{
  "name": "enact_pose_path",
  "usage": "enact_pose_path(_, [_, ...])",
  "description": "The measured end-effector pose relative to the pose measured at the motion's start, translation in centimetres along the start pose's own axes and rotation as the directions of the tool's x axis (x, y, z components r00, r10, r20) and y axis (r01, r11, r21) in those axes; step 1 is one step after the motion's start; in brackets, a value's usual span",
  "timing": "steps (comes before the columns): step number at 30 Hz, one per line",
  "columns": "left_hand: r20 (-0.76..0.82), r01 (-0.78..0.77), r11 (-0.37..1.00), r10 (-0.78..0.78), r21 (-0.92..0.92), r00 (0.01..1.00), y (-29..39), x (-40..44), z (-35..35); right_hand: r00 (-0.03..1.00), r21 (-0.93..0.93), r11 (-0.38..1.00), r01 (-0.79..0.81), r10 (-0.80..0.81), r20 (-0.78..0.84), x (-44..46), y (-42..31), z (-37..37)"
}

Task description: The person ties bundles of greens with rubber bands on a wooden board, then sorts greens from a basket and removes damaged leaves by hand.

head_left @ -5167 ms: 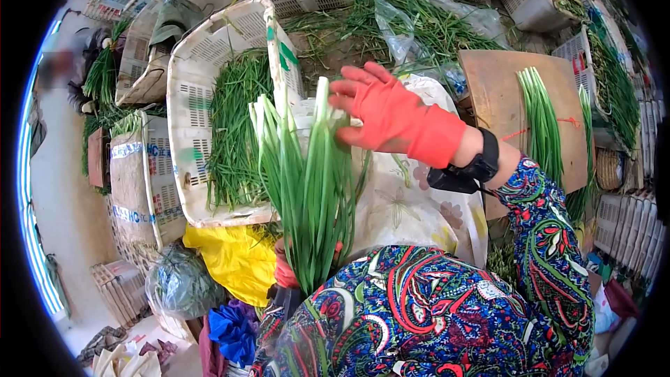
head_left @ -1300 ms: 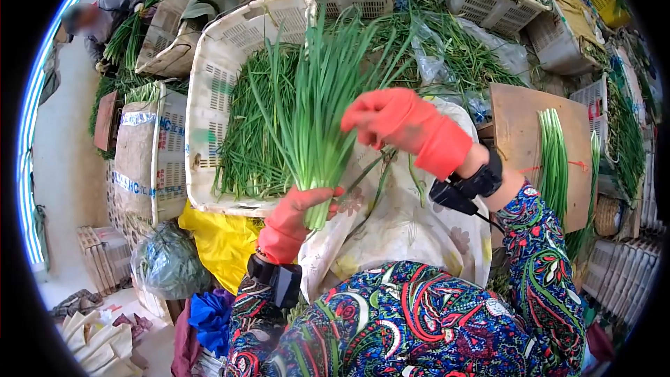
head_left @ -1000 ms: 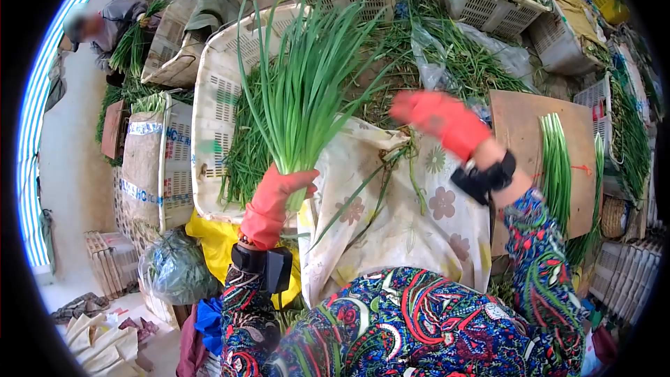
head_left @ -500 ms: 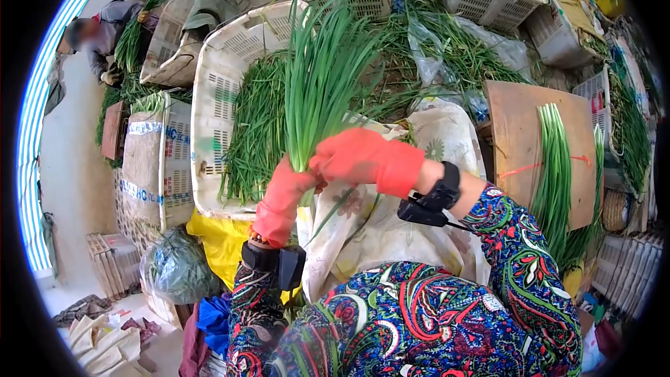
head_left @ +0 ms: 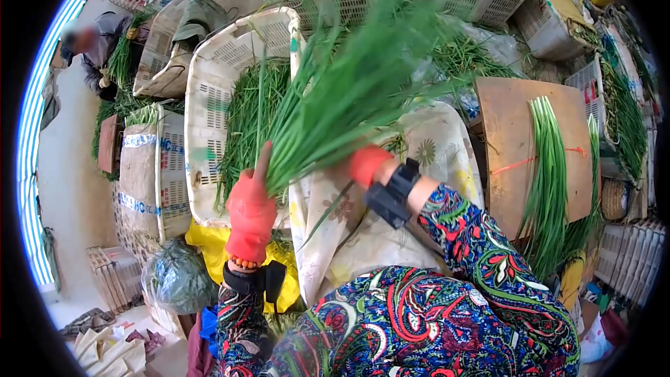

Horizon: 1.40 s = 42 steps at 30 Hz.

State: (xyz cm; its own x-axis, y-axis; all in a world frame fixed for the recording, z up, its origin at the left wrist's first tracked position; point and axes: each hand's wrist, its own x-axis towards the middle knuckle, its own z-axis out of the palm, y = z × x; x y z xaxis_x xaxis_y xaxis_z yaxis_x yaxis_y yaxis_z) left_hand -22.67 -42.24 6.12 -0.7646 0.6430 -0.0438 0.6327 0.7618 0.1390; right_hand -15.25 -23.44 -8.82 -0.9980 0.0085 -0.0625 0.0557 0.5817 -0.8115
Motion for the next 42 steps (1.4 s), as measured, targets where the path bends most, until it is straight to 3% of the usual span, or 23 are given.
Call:
enact_pose_path(3, [0.019,-0.043,0.980,0.040,0.194,0.999,-2.4,-1.7,-0.1,0.999,0.586,0.809,-0.044,0.049,0.008,-2.9,4.3,-5.0])
enact_pose_path(5, [-0.010,-0.060,0.961,0.066,0.270,0.998,-4.4,-2.9,0.7,0.988,0.789,0.602,-0.125,0.148,0.044,-4.3,6.9,-9.2])
enact_pose_path(7, [-0.009,-0.087,0.943,0.095,0.321,0.995,-5.6,-4.0,1.0,0.958,0.924,0.368,-0.104,0.287,-0.006,-4.8,9.9,-13.7])
enact_pose_path(9, [-0.037,-0.087,0.927,0.108,0.365,0.993,-6.5,-4.6,1.5,0.915,0.986,0.145,0.077,0.382,-0.128,-5.0,13.4,-18.2])
enact_pose_path(12, [-0.063,-0.096,0.906,0.134,0.412,0.989,-7.2,-5.0,2.3,0.905,0.948,-0.034,0.317,0.309,-0.291,-5.4,16.6,-22.9])
enact_pose_path(13, [-0.069,-0.098,0.905,0.138,0.415,0.988,-7.4,-5.1,2.6,0.903,0.943,0.017,0.333,0.283,-0.324,-5.6,16.8,-23.4])
enact_pose_path(15, [-0.080,-0.101,0.902,0.148,0.419,0.986,-7.6,-5.3,3.1,0.666,0.886,0.398,0.237,0.597,-0.447,-5.1,5.6,-23.2])
enact_pose_path(18, [-0.108,-0.121,0.897,0.183,0.426,0.977,-7.5,-5.2,3.1,0.875,0.750,0.652,-0.109,0.421,-0.238,-3.4,-0.1,-19.7])
enact_pose_path(19, [-0.115,-0.131,0.895,0.197,0.426,0.974,-7.4,-5.2,3.0,0.929,0.681,0.721,-0.132,0.330,-0.168,-2.9,-1.9,-18.1])
enact_pose_path(20, [-0.122,-0.139,0.894,0.209,0.426,0.970,-7.4,-5.3,2.8,0.956,0.538,0.830,-0.145,0.257,-0.139,-1.9,-3.5,-16.1])
enact_pose_path(21, [-0.130,-0.145,0.893,0.219,0.427,0.967,-7.4,-5.3,2.7,0.982,0.609,0.789,0.087,0.033,-0.184,-1.3,-3.4,-13.3])
enact_pose_path(25, [-0.161,-0.132,0.906,0.212,0.401,0.964,-7.5,-5.5,2.8,0.996,0.076,0.997,0.029,-0.023,-0.081,0.1,-7.4,-8.5])
enact_pose_path(27, [-0.145,-0.109,0.913,0.179,0.392,0.973,-7.2,-5.5,2.6,0.928,0.112,0.941,0.319,-0.286,-0.240,-0.1,-7.2,-4.9])
enact_pose_path(28, [-0.160,-0.106,0.918,0.178,0.383,0.971,-7.3,-5.6,2.8,0.904,-0.224,0.900,0.374,-0.407,-0.129,-0.7,-7.8,-3.2])
enact_pose_path(29, [-0.175,-0.116,0.924,0.190,0.364,0.966,-7.6,-5.5,3.3,0.883,-0.534,0.742,0.405,-0.470,0.016,-1.4,-7.9,-2.1])
enact_pose_path(30, [-0.190,-0.124,0.928,0.201,0.351,0.961,-7.8,-5.5,3.6,0.890,-0.678,0.625,0.387,-0.447,0.095,-1.6,-7.3,-1.6])
enact_pose_path(33, [-0.198,-0.122,0.940,0.191,0.318,0.961,-8.3,-5.7,4.4,0.899,-0.625,0.702,0.343,-0.438,0.001,-1.6,-5.0,-4.3])
enact_pose_path(35, [-0.177,-0.124,0.943,0.184,0.308,0.967,-8.6,-5.9,4.4,0.968,-0.555,0.811,0.186,-0.247,-0.037,-2.0,-3.8,-7.2])
enact_pose_path(37, [-0.166,-0.115,0.947,0.171,0.299,0.971,-8.7,-5.9,4.4,0.950,-0.437,0.893,0.108,-0.222,-0.219,-2.9,0.9,-9.7])
enact_pose_path(38, [-0.173,-0.120,0.946,0.179,0.302,0.969,-8.7,-5.9,4.4,0.992,-0.398,0.909,-0.121,0.092,-0.091,-3.2,4.0,-12.0])
enact_pose_path(39, [-0.177,-0.126,0.944,0.187,0.306,0.966,-8.7,-5.9,4.4,0.976,-0.665,0.714,-0.219,0.156,-0.153,-3.9,5.8,-13.7])
enact_pose_path(40, [-0.178,-0.134,0.941,0.196,0.312,0.964,-8.7,-5.9,4.4,0.830,-0.520,0.648,-0.557,0.435,-0.348,-4.0,4.5,-15.0])
enact_pose_path(42, [-0.177,-0.125,0.948,0.182,0.293,0.967,-8.5,-5.8,4.1,0.845,-0.491,0.808,-0.326,0.016,-0.534,-4.2,3.3,-15.5])
